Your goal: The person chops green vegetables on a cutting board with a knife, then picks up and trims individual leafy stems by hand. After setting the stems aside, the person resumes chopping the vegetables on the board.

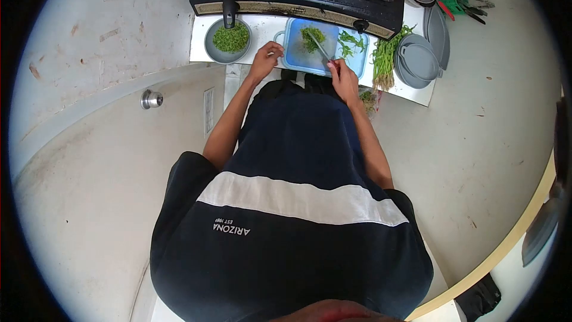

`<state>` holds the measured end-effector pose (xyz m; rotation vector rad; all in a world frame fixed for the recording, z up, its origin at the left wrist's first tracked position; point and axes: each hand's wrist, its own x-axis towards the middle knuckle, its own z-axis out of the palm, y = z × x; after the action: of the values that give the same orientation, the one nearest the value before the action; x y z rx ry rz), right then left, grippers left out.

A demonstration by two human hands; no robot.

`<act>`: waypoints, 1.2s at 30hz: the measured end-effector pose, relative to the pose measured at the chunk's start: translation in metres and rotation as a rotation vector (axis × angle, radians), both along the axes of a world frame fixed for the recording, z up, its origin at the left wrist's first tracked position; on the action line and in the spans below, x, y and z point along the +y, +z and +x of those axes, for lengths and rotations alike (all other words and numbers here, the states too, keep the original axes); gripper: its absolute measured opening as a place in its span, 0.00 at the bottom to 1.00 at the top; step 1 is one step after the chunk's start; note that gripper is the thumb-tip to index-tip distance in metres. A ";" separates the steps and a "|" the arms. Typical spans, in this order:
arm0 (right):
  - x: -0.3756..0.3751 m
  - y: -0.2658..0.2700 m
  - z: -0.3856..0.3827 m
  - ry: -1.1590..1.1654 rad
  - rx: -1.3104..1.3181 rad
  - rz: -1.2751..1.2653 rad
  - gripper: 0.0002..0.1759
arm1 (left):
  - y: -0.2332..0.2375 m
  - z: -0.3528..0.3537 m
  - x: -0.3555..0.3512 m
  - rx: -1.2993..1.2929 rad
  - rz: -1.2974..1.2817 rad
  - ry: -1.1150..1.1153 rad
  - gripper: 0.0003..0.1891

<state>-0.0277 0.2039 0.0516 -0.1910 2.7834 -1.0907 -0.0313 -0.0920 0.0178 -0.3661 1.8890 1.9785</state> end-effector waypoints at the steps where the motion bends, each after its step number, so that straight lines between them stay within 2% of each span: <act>1: 0.004 -0.006 0.003 0.005 -0.004 0.002 0.19 | -0.001 0.004 -0.004 -0.043 -0.041 0.043 0.07; 4: 0.015 -0.015 0.006 0.148 0.078 0.105 0.19 | -0.005 0.010 -0.009 -0.055 -0.064 0.059 0.07; 6: 0.020 -0.018 0.008 0.213 0.047 0.288 0.18 | -0.004 0.011 -0.008 -0.073 -0.080 0.063 0.07; 16: 0.039 -0.029 -0.018 0.372 0.107 0.397 0.18 | -0.005 0.013 0.027 -0.089 0.079 0.186 0.07; 18: 0.035 -0.027 -0.027 0.391 0.013 0.454 0.18 | -0.006 0.012 0.028 -0.097 0.069 0.189 0.08; 23: 0.030 -0.038 -0.048 0.342 0.031 0.397 0.19 | -0.003 0.007 0.023 -0.078 0.051 0.178 0.07; 31: 0.023 -0.026 -0.069 0.330 0.027 0.398 0.20 | 0.003 0.003 0.024 -0.097 0.041 0.191 0.07; 36: 0.018 -0.009 -0.078 0.278 -0.045 0.349 0.25 | 0.005 -0.003 0.028 -0.107 0.063 0.188 0.07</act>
<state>-0.1060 0.2215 0.0429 -0.4852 2.7420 -0.5304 -0.0347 -0.0643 0.0233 -0.6393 1.7790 2.0864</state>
